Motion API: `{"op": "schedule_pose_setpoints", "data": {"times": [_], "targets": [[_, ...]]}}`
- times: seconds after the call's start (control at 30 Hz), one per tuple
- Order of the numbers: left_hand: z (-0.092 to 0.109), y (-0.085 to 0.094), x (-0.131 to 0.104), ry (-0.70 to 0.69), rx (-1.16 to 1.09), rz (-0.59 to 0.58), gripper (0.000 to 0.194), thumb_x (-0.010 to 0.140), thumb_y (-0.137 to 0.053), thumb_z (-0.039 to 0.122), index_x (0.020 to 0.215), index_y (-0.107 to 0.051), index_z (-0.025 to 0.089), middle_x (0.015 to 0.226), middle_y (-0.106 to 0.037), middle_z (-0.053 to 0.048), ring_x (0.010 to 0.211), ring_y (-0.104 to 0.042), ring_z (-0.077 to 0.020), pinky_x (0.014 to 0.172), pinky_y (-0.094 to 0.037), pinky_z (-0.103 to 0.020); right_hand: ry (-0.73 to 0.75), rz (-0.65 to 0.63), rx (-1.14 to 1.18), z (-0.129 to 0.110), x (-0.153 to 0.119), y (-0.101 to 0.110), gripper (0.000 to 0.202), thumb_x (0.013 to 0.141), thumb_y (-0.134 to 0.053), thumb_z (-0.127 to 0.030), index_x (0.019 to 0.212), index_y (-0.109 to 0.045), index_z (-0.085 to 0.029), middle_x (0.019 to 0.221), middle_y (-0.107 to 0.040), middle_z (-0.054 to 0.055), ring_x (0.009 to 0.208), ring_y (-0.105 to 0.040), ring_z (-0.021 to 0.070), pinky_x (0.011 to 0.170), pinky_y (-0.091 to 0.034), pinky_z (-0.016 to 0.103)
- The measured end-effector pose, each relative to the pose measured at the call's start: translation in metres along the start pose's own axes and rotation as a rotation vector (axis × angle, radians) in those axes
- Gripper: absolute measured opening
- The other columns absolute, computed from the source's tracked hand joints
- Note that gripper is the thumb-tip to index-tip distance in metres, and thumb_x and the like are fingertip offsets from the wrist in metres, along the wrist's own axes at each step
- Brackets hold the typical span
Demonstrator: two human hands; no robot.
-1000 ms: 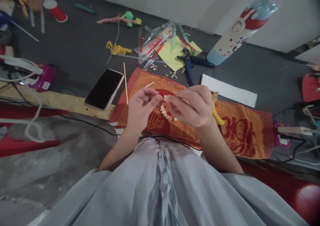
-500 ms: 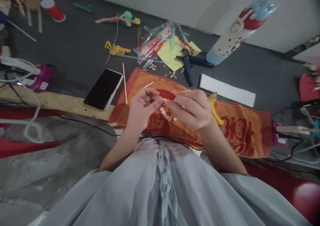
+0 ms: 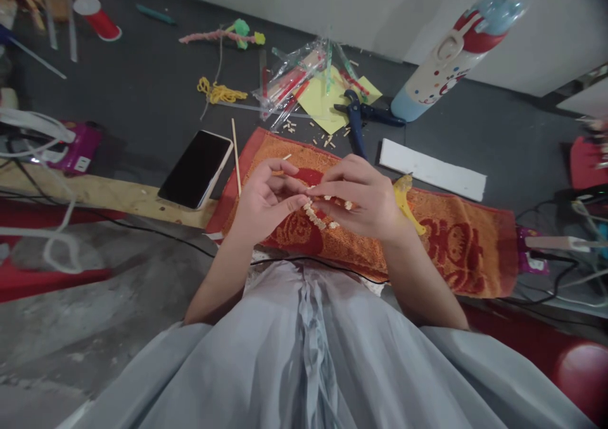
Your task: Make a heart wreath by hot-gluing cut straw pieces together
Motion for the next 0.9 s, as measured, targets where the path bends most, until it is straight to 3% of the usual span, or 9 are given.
{"op": "schedule_pose_setpoints", "data": {"times": [0.2, 0.53, 0.73, 0.9], "targets": [[-0.003, 0.002, 0.001, 0.058, -0.025, -0.003, 0.052, 0.057, -0.089, 0.033, 0.093, -0.054, 0.02, 0.071, -0.068, 0.001, 0.064, -0.067, -0.0127, 0.06, -0.052, -0.022, -0.049, -0.045, 0.067, 0.001, 0.001, -0.003, 0.013, 0.091, -0.06, -0.029, 0.094, -0.07, -0.023, 0.083, -0.065, 0.004, 0.078, -0.058, 0.015, 0.073, -0.047, 0.033], [-0.006, -0.001, 0.001, 0.044, -0.019, -0.017, 0.049, 0.062, -0.086, 0.038, 0.098, -0.057, 0.02, 0.073, -0.068, 0.002, 0.066, -0.067, -0.0109, 0.062, -0.052, -0.02, -0.114, -0.061, 0.066, 0.004, 0.001, -0.006, 0.011, 0.09, -0.059, -0.027, 0.085, -0.067, -0.021, 0.083, -0.065, 0.004, 0.079, -0.059, 0.0162, 0.072, -0.049, 0.033], [-0.029, -0.008, -0.004, 0.152, -0.136, 0.0, 0.036, 0.072, -0.078, 0.047, 0.088, -0.067, 0.017, 0.077, -0.069, -0.002, 0.068, -0.067, -0.0118, 0.066, -0.055, -0.023, -0.147, 0.055, 0.031, 0.008, -0.004, -0.003, 0.006, 0.087, -0.061, -0.024, 0.088, -0.067, -0.021, 0.083, -0.066, 0.005, 0.078, -0.061, 0.0168, 0.072, -0.05, 0.034], [-0.042, -0.015, -0.007, 0.244, -0.213, -0.011, 0.032, 0.069, -0.081, 0.045, 0.08, -0.07, 0.017, 0.074, -0.068, -0.001, 0.066, -0.064, -0.0107, 0.065, -0.055, -0.023, -0.172, 0.031, -0.026, 0.012, -0.009, -0.005, 0.007, 0.086, -0.061, -0.024, 0.089, -0.067, -0.022, 0.085, -0.067, 0.005, 0.079, -0.061, 0.0181, 0.073, -0.05, 0.035]]}}
Point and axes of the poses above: each hand's wrist, its own x-axis towards the middle knuckle, its own y-axis out of the back of the hand, z = x × y, the point moved 6 cm from there along x, towards the middle knuckle
